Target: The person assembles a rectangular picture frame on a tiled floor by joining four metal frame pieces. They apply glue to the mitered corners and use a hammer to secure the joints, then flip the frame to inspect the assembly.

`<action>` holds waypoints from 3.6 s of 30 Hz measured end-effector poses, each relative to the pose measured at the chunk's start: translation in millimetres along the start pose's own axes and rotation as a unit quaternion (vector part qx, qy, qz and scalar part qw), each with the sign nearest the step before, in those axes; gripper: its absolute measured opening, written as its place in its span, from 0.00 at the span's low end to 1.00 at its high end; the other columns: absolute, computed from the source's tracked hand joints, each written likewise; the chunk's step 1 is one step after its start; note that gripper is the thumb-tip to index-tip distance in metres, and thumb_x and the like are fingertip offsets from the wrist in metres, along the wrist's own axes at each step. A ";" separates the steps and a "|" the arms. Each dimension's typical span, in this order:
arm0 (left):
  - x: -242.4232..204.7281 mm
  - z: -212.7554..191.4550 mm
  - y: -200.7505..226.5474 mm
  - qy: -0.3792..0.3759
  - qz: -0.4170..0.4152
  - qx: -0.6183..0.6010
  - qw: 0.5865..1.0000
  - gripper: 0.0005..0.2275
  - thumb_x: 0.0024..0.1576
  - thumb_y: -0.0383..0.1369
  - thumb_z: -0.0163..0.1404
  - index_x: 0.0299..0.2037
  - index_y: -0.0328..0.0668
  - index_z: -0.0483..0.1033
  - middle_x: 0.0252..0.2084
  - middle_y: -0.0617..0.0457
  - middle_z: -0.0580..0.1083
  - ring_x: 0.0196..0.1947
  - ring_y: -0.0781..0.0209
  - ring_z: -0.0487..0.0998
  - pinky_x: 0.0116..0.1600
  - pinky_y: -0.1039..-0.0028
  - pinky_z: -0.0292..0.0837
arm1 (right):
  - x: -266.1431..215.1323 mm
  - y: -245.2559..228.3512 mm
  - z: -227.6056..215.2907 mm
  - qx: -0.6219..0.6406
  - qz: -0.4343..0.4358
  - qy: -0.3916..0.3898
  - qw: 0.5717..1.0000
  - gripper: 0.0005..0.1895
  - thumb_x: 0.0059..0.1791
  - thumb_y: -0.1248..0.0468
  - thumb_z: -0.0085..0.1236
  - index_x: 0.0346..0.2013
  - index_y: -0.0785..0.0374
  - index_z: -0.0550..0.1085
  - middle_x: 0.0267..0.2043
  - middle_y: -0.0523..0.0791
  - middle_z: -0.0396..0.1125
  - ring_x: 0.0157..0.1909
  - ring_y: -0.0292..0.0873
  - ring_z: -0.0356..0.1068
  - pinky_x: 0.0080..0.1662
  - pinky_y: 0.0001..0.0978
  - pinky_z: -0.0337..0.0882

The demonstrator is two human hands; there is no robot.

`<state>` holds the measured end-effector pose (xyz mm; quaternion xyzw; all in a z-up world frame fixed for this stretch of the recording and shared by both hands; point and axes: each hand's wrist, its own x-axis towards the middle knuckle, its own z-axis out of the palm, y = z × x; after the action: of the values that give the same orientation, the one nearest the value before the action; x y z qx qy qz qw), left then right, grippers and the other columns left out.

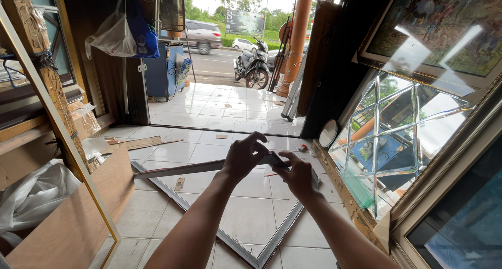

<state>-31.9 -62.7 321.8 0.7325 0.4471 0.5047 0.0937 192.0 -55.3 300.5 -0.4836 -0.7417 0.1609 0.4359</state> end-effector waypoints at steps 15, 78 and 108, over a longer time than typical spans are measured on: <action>-46.8 -3.1 -16.9 -0.028 -0.035 0.168 0.985 0.15 0.55 0.30 0.60 0.50 0.65 0.75 0.37 0.65 0.86 0.54 0.55 0.83 0.61 0.56 0.80 | 7.2 -3.1 -1.3 0.007 -0.034 0.022 0.999 0.30 0.49 0.52 0.77 0.64 0.55 0.80 0.42 0.55 0.84 0.28 0.47 0.84 0.29 0.29 0.76; 27.1 57.2 64.2 0.089 -0.425 -0.561 0.705 0.21 0.53 0.38 0.76 0.55 0.51 0.84 0.56 0.52 0.80 0.61 0.43 0.85 0.73 0.44 0.59 | -39.9 45.0 -62.4 -0.025 -0.069 0.210 0.975 0.15 0.52 0.48 0.74 0.46 0.51 0.85 0.39 0.51 0.84 0.43 0.57 0.85 0.48 0.54 0.83; -4.2 97.9 99.6 0.080 -0.269 -0.288 0.916 0.38 0.49 0.38 0.73 0.74 0.62 0.75 0.62 0.56 0.84 0.65 0.44 0.83 0.74 0.55 0.67 | 9.3 -13.5 -93.6 0.068 0.045 0.060 0.995 0.31 0.54 0.35 0.62 0.64 0.49 0.83 0.54 0.49 0.82 0.53 0.56 0.82 0.50 0.49 0.83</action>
<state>104.2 -93.1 331.4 0.4833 0.4686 0.6242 0.3965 257.9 -71.0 367.2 -0.4945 -0.6793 0.2007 0.5037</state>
